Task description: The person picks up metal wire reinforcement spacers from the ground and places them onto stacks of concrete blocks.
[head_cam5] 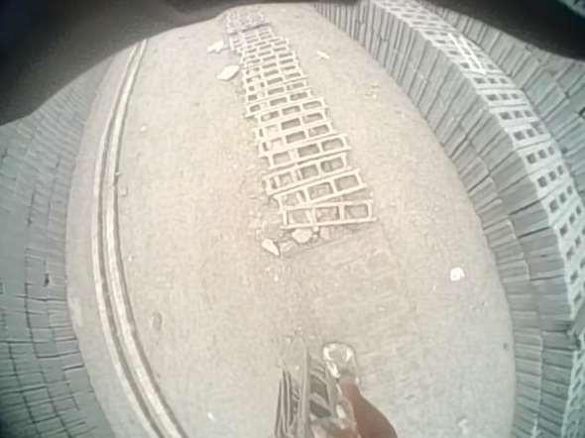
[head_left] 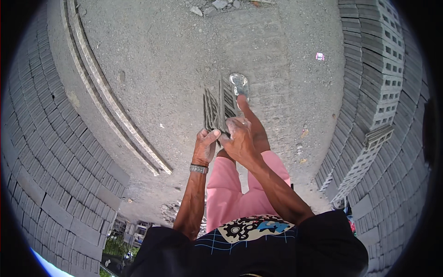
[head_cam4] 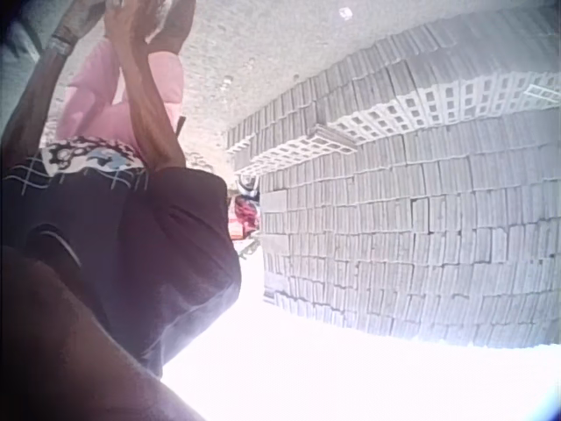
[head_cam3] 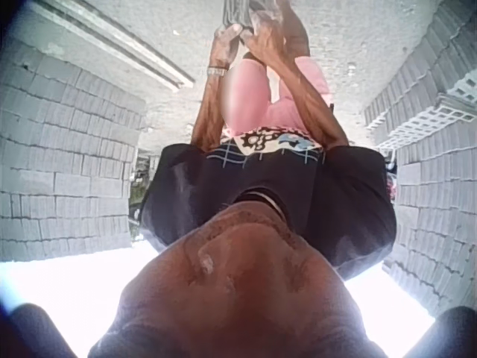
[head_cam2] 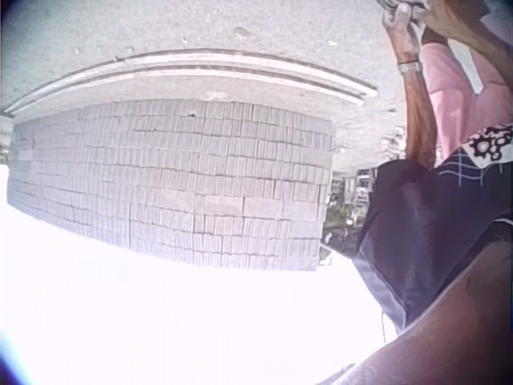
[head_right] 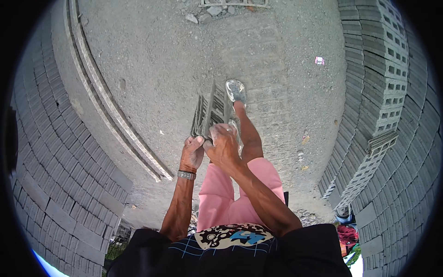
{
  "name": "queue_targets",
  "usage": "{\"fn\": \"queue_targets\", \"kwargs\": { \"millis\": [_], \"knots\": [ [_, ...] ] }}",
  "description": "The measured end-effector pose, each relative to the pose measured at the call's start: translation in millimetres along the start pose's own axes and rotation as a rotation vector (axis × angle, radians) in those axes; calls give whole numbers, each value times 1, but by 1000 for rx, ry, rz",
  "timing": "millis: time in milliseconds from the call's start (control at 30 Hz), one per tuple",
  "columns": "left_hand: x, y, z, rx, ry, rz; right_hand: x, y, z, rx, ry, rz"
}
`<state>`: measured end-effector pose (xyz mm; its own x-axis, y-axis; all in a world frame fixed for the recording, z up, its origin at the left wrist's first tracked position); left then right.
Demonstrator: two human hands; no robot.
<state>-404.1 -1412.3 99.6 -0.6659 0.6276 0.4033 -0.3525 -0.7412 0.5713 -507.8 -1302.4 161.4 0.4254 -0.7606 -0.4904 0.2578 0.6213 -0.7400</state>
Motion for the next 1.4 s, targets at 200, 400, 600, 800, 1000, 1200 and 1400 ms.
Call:
{"fn": "queue_targets", "kwargs": {
  "millis": [200,400,600,800,1000,1200,1400],
  "knots": [
    [-12,-27,40,13,-12,196,31,6,44,128,24,110],
    [-11,-20,99,59,-90,187,2,-11,117,113,-96,89],
    [10,14,173,89,-295,67,-33,-50,191,-38,-328,57],
    [9,-17,182,67,-272,-92,-40,110,158,445,-347,-567],
    [56,-45,232,-17,-476,-60,18,222,187,863,-688,-439],
    [115,-113,267,-117,-590,-152,-41,245,223,876,-629,-1061],
    [225,-189,273,-206,-693,-254,-138,308,218,856,-561,-1101]
  ]
}}
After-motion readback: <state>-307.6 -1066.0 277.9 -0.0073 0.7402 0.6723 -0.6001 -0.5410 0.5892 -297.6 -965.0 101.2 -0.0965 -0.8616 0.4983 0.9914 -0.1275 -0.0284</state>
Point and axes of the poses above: each hand's wrist, its own z-axis away from the middle knuckle, its own x-axis out of the palm, y = z × x, the point moved 7 cm from there along -z, towards the middle knuckle, and after that the axes turned 15 degrees about x, right-handed, at the moved point
